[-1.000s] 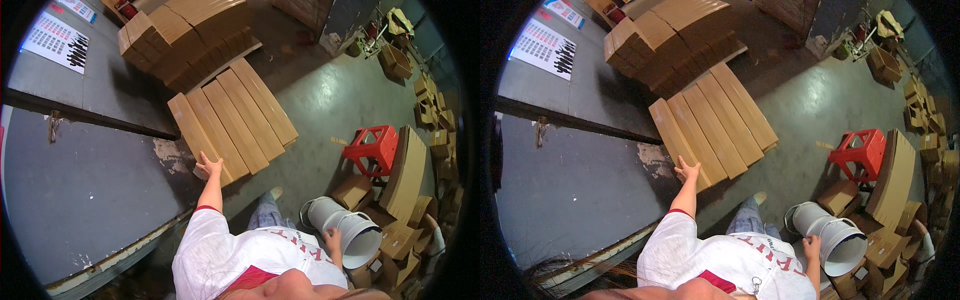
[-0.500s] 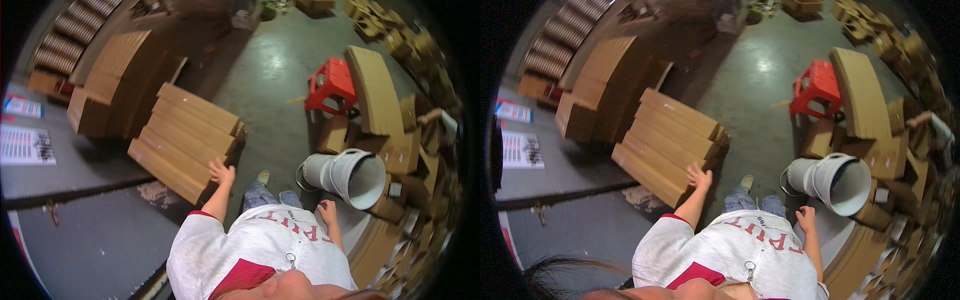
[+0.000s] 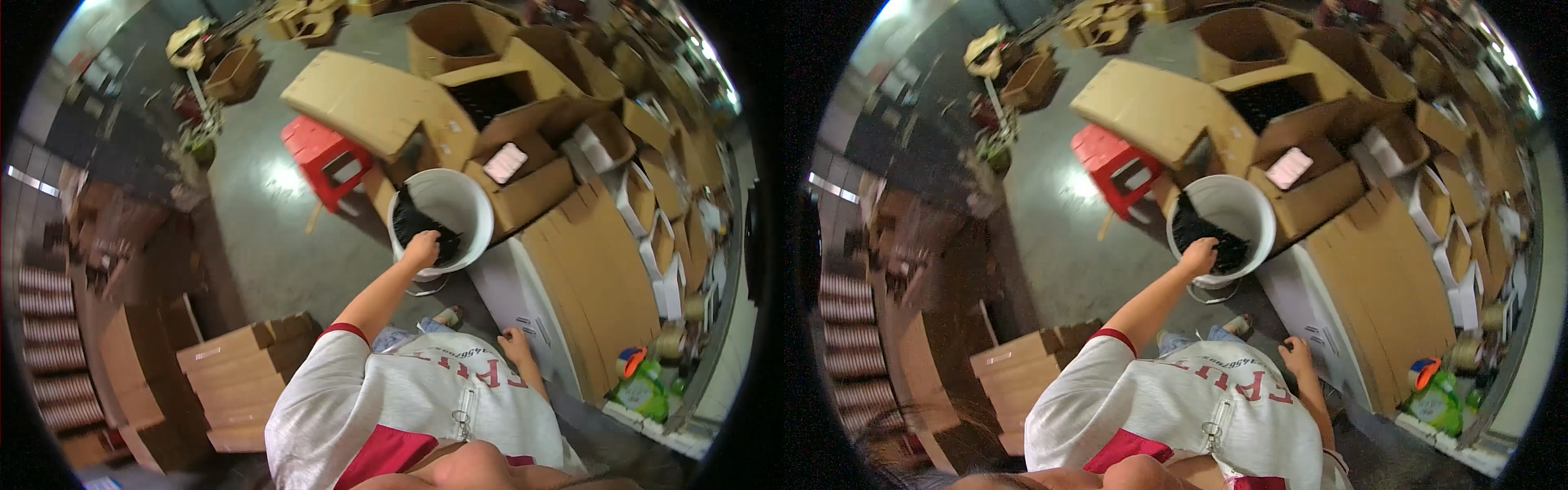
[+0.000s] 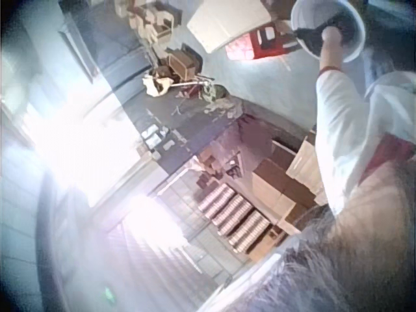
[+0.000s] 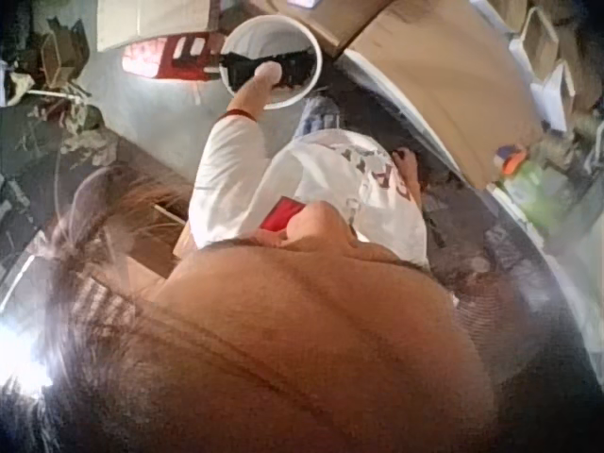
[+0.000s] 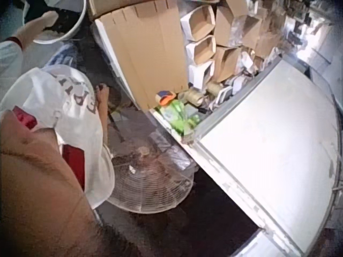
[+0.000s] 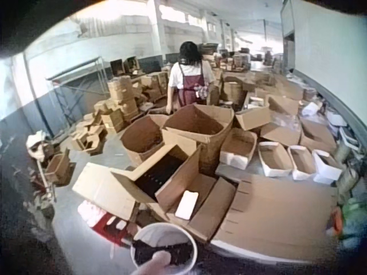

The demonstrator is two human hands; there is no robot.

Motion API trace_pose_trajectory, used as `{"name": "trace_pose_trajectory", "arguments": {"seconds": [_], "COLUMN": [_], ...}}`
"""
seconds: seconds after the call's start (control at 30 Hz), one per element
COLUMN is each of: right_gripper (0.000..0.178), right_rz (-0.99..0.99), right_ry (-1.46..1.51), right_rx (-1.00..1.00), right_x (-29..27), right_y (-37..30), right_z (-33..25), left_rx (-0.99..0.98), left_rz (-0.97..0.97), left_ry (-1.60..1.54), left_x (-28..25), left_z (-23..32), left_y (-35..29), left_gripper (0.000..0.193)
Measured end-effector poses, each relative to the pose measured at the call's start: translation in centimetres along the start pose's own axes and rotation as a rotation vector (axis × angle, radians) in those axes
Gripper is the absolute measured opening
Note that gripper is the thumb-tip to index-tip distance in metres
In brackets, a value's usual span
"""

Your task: Packaging metal rails and associated hardware into cardboard boxes and sealing them with tape.

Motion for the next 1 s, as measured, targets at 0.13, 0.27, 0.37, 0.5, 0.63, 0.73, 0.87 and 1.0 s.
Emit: {"name": "trace_pose_trajectory", "arguments": {"seconds": [0.13,0.27,0.37,0.5,0.63,0.73,0.87,1.0], "right_gripper": [0.035,0.037,0.036,0.036,0.033,0.031,0.048,0.038], "right_rz": [0.032,0.022,-0.080,-0.093,-0.082,-0.033,-0.026,-0.110], "right_ry": [0.107,0.145,0.110,0.112,0.151,0.175,0.265,0.206], "right_rx": [0.186,0.307,0.382,0.464,0.345,0.319,0.315,0.206], "right_x": [-2.4,-4.0,-1.9,-2.8,-3.9,-6.7,-8.2,-9.6], "right_y": [-1.8,-5.3,-7.0,-6.5,-3.6,-0.8,4.2,7.8], "right_z": [4.9,6.2,8.9,7.6,4.5,1.2,-1.1,-5.5], "left_rx": [-0.425,-0.124,-0.148,-0.200,-0.225,-0.066,-0.544,-0.736], "left_rz": [-0.439,-0.535,-0.606,-0.708,-1.135,-1.216,-0.961,-0.595], "left_ry": [0.556,1.280,1.257,0.812,0.733,0.677,0.075,-0.338], "left_x": [5.1,10.0,11.1,9.2,8.2,6.6,1.9,-1.7], "left_z": [-4.8,-7.2,-8.7,-9.1,-15.8,-14.7,-14.8,-7.6], "left_y": [3.9,3.4,5.6,9.9,10.7,9.4,7.0,2.6], "left_gripper": [0.058,0.045,0.039,0.021,0.016,0.020,0.042,0.031]}}
Point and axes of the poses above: each hand's wrist, its own y-axis towards the middle knuckle, its own x-axis out of the palm, z = x × y, the point moved 8 cm from there along y, towards the middle knuckle, and after that the axes turned 11 degrees about -y, right-handed, at the moved point
